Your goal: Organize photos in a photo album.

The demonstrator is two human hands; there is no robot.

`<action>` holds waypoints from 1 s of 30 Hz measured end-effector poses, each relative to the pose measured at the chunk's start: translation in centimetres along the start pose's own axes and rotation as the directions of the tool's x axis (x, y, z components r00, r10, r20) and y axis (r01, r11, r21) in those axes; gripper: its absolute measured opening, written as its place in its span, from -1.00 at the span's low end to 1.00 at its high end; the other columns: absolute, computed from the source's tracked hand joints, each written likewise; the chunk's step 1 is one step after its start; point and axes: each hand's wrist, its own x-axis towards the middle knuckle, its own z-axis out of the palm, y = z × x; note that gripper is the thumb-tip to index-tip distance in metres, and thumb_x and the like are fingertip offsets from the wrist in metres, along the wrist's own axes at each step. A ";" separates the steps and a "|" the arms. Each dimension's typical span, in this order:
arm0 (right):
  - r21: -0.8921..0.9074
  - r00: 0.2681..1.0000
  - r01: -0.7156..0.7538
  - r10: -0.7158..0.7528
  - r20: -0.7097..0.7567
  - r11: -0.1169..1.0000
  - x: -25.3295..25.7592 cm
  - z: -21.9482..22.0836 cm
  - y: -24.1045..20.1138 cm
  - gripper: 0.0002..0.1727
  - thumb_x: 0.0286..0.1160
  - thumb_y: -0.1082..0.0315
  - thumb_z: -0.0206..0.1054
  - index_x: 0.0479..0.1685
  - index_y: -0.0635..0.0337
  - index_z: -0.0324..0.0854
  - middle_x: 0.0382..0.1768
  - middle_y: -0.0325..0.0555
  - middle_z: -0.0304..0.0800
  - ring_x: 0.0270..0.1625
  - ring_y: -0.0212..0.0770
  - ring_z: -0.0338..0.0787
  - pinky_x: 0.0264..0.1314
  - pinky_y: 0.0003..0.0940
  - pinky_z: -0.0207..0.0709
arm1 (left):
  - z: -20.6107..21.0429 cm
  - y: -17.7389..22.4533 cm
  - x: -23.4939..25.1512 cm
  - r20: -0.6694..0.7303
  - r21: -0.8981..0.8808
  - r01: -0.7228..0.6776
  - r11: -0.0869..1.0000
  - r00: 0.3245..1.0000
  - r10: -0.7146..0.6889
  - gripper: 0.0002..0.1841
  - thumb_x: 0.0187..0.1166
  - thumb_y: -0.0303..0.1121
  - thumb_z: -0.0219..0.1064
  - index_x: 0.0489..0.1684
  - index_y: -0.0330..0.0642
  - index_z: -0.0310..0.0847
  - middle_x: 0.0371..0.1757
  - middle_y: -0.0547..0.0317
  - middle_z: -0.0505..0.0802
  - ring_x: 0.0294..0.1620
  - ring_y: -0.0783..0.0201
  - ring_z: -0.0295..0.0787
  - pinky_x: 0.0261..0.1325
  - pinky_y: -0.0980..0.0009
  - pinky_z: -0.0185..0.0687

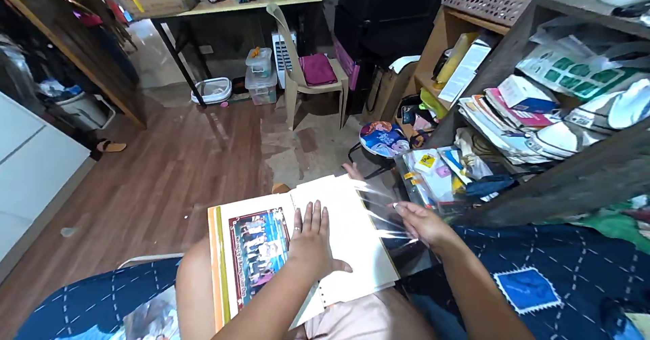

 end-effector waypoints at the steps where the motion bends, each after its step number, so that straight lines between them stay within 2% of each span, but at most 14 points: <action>1: -0.001 1.000 -0.005 0.005 -0.012 1.000 -0.1 0.0 0.1 -0.66 0.84 0.32 0.04 0.27 0.25 0.66 -0.73 -0.42 0.27 -0.76 -0.51 0.22 -0.66 -0.60 0.21 | 0.0 0.0 0.0 -0.002 -0.001 0.002 1.000 1.000 -0.002 0.50 0.13 0.68 0.22 0.92 -0.19 -0.60 0.92 -0.07 -0.48 0.93 -0.11 -0.73 0.80 -0.26 -0.80; 5: 0.047 0.998 -0.024 0.027 -0.063 0.999 -0.2 0.2 1.4 -0.62 0.87 0.30 -0.02 0.28 0.27 0.67 -0.76 -0.41 0.23 -0.78 -0.48 0.22 -0.66 -0.54 0.26 | 0.2 -0.2 -0.2 -0.017 -0.010 0.001 1.000 1.000 -0.001 0.49 0.13 0.67 0.23 0.92 -0.17 -0.58 0.93 -0.05 -0.47 0.93 -0.11 -0.72 0.81 -0.25 -0.81; 13: 0.161 0.991 0.031 -0.010 -0.130 0.986 -0.4 0.1 3.4 -0.61 0.86 0.30 -0.02 0.27 0.28 0.68 -0.82 -0.44 0.22 -0.83 -0.51 0.22 -0.74 -0.59 0.24 | -0.2 0.1 -0.3 -0.011 -0.011 0.001 1.000 1.000 -0.001 0.49 0.13 0.66 0.25 0.92 -0.19 -0.55 0.93 -0.06 -0.47 0.93 -0.14 -0.70 0.81 -0.28 -0.76; 19: 0.067 0.994 -0.002 0.009 -0.105 0.998 0.3 -0.4 2.0 -0.60 0.88 0.28 -0.04 0.36 0.28 0.63 -0.78 -0.40 0.24 -0.82 -0.48 0.24 -0.73 -0.57 0.26 | -1.2 0.3 -0.5 -0.006 -0.055 0.011 0.998 1.000 -0.011 0.49 0.11 0.61 0.35 0.93 -0.23 -0.46 0.94 -0.09 -0.39 0.94 -0.15 -0.63 0.81 -0.29 -0.71; 24: 0.039 0.996 -0.007 0.010 -0.087 0.999 1.0 -0.6 1.8 -0.60 0.88 0.29 -0.04 0.33 0.28 0.64 -0.78 -0.39 0.23 -0.82 -0.48 0.22 -0.72 -0.56 0.26 | -1.0 0.3 -0.5 -0.006 -0.058 0.029 0.998 1.000 -0.030 0.51 0.13 0.57 0.38 0.91 -0.23 -0.61 0.93 -0.10 -0.45 0.93 -0.16 -0.66 0.81 -0.28 -0.72; 27: 0.000 0.995 0.000 0.000 -0.102 1.000 1.0 -0.9 2.2 -0.60 0.88 0.27 -0.03 0.33 0.27 0.65 -0.77 -0.38 0.25 -0.80 -0.48 0.22 -0.72 -0.56 0.23 | -0.8 0.3 -0.5 -0.039 -0.091 -0.004 0.996 0.999 0.001 0.49 0.13 0.55 0.40 0.92 -0.21 -0.54 0.93 -0.10 -0.45 0.93 -0.17 -0.67 0.80 -0.31 -0.73; 30: -0.047 0.992 0.065 -0.069 -0.107 0.997 0.7 -1.0 2.9 -0.59 0.85 0.23 -0.01 0.38 0.26 0.60 -0.70 -0.41 0.33 -0.76 -0.55 0.22 -0.71 -0.61 0.17 | -2.1 -0.3 -2.6 -0.161 -0.257 -0.138 0.957 0.982 0.099 0.34 0.21 0.49 0.40 0.96 -0.06 -0.33 0.95 -0.02 -0.38 0.94 -0.14 -0.63 0.79 -0.38 -0.69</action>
